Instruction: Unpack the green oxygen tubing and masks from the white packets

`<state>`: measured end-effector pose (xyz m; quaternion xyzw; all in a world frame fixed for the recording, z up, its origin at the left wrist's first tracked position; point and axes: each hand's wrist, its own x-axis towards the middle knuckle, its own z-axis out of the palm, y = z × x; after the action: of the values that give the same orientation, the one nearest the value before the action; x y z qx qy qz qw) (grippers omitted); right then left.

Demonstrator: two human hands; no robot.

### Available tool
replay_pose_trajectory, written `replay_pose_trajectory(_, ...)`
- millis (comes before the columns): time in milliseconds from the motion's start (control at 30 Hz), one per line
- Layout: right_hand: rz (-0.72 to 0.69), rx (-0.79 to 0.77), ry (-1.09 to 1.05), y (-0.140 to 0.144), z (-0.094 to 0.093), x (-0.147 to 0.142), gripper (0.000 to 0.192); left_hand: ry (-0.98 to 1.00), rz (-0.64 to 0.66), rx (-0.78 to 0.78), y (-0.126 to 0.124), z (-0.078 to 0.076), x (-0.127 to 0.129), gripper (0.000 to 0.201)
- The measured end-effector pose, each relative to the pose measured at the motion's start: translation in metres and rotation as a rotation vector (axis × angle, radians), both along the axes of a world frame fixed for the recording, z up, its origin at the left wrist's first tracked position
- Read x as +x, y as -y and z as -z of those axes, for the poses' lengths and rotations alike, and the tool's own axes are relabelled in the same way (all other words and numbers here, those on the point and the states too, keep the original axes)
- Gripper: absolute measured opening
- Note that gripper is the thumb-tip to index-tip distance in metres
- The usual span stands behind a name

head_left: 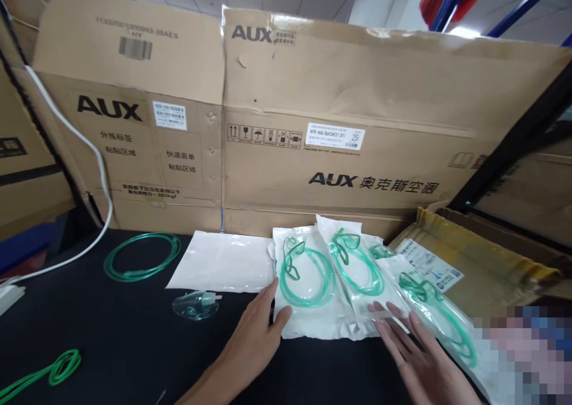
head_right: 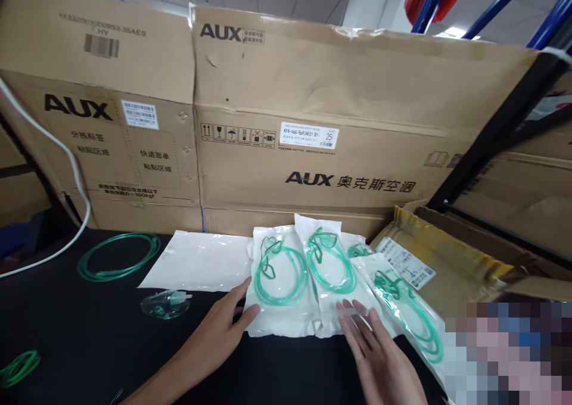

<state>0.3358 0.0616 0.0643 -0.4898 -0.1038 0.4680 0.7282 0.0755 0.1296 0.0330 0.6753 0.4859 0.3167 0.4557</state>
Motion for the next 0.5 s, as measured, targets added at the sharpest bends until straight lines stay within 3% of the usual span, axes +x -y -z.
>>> replay_pose_trajectory(200, -0.010, 0.142, 0.005, -0.016, -0.034, -0.026, 0.027, 0.042, -0.027, 0.003, 0.003, -0.004, 0.006, 0.067)
replay_pose_trajectory(333, -0.047, 0.223, 0.096, -0.013, -0.046, -0.045, 0.029, -0.026, -0.076, 0.017, 0.006, -0.010, 0.004, 0.069)
replay_pose_trajectory(433, -0.085, 0.244, 0.204, -0.011, -0.043, -0.044, 0.034, 0.023, -0.147, 0.051, 0.004, -0.028, -0.001, 0.075)
replay_pose_trajectory(500, -0.086, 0.265, 0.311, -0.012, -0.036, -0.037, 0.032, 0.185, -0.140, 0.011, -0.003, -0.046, -0.007, 0.079)
